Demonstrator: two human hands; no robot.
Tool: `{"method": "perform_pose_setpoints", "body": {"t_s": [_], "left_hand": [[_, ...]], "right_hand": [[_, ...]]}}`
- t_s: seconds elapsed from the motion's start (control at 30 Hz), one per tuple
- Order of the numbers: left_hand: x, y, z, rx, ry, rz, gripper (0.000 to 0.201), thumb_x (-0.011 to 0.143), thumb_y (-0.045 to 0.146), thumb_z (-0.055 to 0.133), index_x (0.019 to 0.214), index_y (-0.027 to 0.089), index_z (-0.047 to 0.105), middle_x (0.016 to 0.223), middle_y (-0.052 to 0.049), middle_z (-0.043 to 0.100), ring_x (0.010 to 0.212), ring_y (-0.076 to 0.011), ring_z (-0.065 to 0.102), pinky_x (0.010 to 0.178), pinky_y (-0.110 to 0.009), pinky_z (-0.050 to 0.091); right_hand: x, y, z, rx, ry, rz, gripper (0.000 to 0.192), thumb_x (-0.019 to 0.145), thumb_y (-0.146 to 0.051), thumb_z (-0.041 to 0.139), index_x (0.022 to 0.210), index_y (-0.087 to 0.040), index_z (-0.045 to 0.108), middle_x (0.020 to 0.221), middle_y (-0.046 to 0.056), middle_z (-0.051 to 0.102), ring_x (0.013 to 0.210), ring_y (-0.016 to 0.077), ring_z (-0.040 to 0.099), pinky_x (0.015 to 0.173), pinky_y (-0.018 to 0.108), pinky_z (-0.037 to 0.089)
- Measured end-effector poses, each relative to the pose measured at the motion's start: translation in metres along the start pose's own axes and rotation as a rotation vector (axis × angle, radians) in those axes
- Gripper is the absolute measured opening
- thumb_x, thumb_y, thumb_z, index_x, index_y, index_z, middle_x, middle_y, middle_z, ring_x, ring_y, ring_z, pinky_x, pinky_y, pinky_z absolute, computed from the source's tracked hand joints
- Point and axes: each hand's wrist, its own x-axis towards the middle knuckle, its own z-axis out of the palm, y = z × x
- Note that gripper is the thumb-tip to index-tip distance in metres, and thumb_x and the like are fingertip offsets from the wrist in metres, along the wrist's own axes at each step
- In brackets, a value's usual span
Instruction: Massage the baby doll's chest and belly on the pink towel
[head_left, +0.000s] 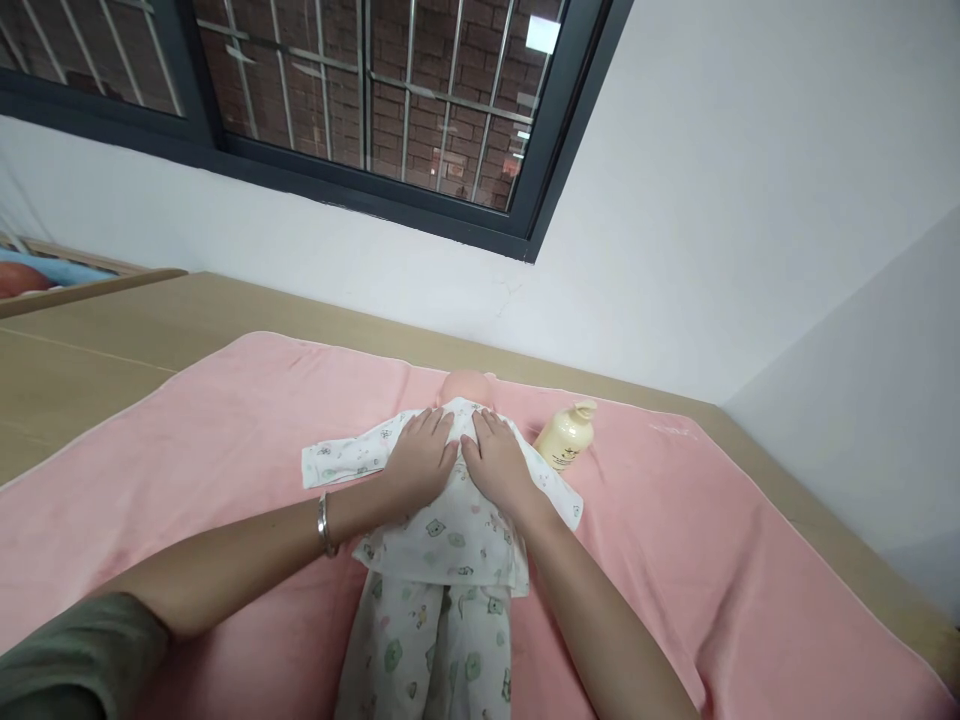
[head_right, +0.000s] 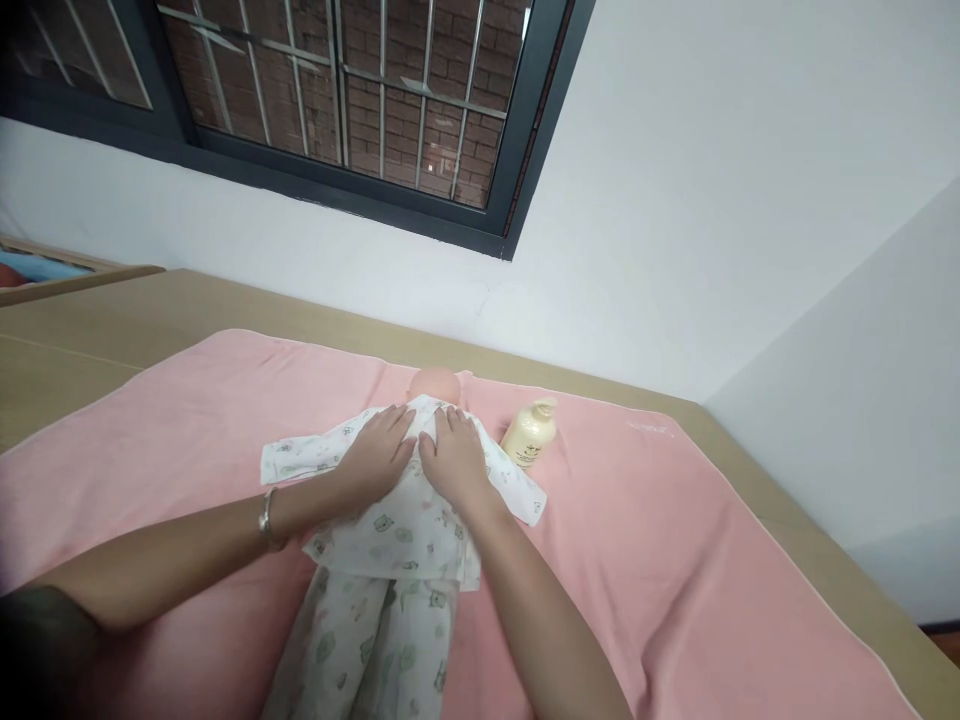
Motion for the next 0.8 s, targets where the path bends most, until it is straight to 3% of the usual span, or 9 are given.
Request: {"method": "perform_pose_setpoints", "body": {"t_s": [0.1, 0.17, 0.3, 0.4, 0.53, 0.67, 0.8], "left_hand": [[-0.012, 0.009, -0.003, 0.043, 0.011, 0.106, 0.051, 0.099, 0.028, 0.036, 0.14, 0.003, 0.053, 0.148, -0.025, 0.053, 0.141, -0.0393, 0.046, 0.113, -0.058, 0.04], [-0.011, 0.008, -0.005, 0.016, 0.001, 0.134, 0.049, 0.098, 0.027, 0.038, 0.138, 0.004, 0.055, 0.146, -0.024, 0.055, 0.139, -0.0372, 0.048, 0.115, -0.057, 0.04], [0.01, -0.01, -0.007, -0.11, -0.023, 0.031, 0.047, 0.098, 0.026, 0.036, 0.134, 0.009, 0.059, 0.139, -0.018, 0.063, 0.133, -0.0306, 0.055, 0.116, -0.051, 0.043], [0.022, -0.021, -0.005, -0.17, -0.04, -0.018, 0.045, 0.099, 0.029, 0.034, 0.131, 0.012, 0.061, 0.136, -0.015, 0.066, 0.127, -0.0285, 0.059, 0.113, -0.049, 0.046], [0.014, -0.014, 0.0, -0.09, 0.001, 0.006, 0.046, 0.099, 0.026, 0.033, 0.133, 0.009, 0.059, 0.138, -0.019, 0.063, 0.132, -0.0312, 0.055, 0.113, -0.052, 0.044], [-0.005, 0.002, 0.001, -0.018, 0.062, 0.112, 0.045, 0.096, 0.021, 0.036, 0.134, 0.008, 0.058, 0.142, -0.022, 0.059, 0.137, -0.0345, 0.05, 0.114, -0.056, 0.042], [0.002, -0.001, -0.004, -0.05, 0.024, 0.077, 0.047, 0.096, 0.025, 0.04, 0.135, 0.009, 0.059, 0.144, -0.02, 0.059, 0.137, -0.0334, 0.051, 0.117, -0.053, 0.041]], "right_hand": [[0.001, 0.004, -0.008, -0.004, -0.078, -0.065, 0.055, 0.105, -0.035, 0.038, 0.149, -0.004, 0.046, 0.157, 0.021, 0.043, 0.148, 0.0295, 0.037, 0.123, 0.045, 0.029], [-0.002, -0.001, -0.009, -0.048, -0.067, -0.043, 0.053, 0.106, -0.032, 0.036, 0.15, -0.004, 0.046, 0.156, 0.022, 0.044, 0.147, 0.0298, 0.039, 0.122, 0.046, 0.03], [-0.019, -0.028, 0.001, -0.207, 0.01, 0.04, 0.055, 0.105, -0.025, 0.032, 0.15, 0.003, 0.042, 0.151, 0.029, 0.047, 0.145, 0.0348, 0.042, 0.121, 0.05, 0.032], [-0.029, -0.041, 0.005, -0.251, 0.01, 0.007, 0.056, 0.104, -0.024, 0.032, 0.15, 0.007, 0.042, 0.151, 0.033, 0.044, 0.146, 0.0377, 0.041, 0.121, 0.049, 0.033], [-0.019, -0.027, 0.0, -0.101, -0.015, -0.003, 0.056, 0.104, -0.029, 0.037, 0.15, 0.003, 0.045, 0.154, 0.028, 0.044, 0.148, 0.0338, 0.039, 0.123, 0.046, 0.029], [-0.001, -0.005, -0.005, 0.061, -0.031, 0.1, 0.056, 0.105, -0.034, 0.037, 0.15, -0.001, 0.045, 0.158, 0.023, 0.042, 0.15, 0.0288, 0.035, 0.124, 0.043, 0.027], [-0.004, -0.013, -0.002, 0.014, -0.013, 0.128, 0.055, 0.105, -0.03, 0.033, 0.149, 0.001, 0.045, 0.157, 0.023, 0.042, 0.15, 0.031, 0.035, 0.124, 0.046, 0.025]]}}
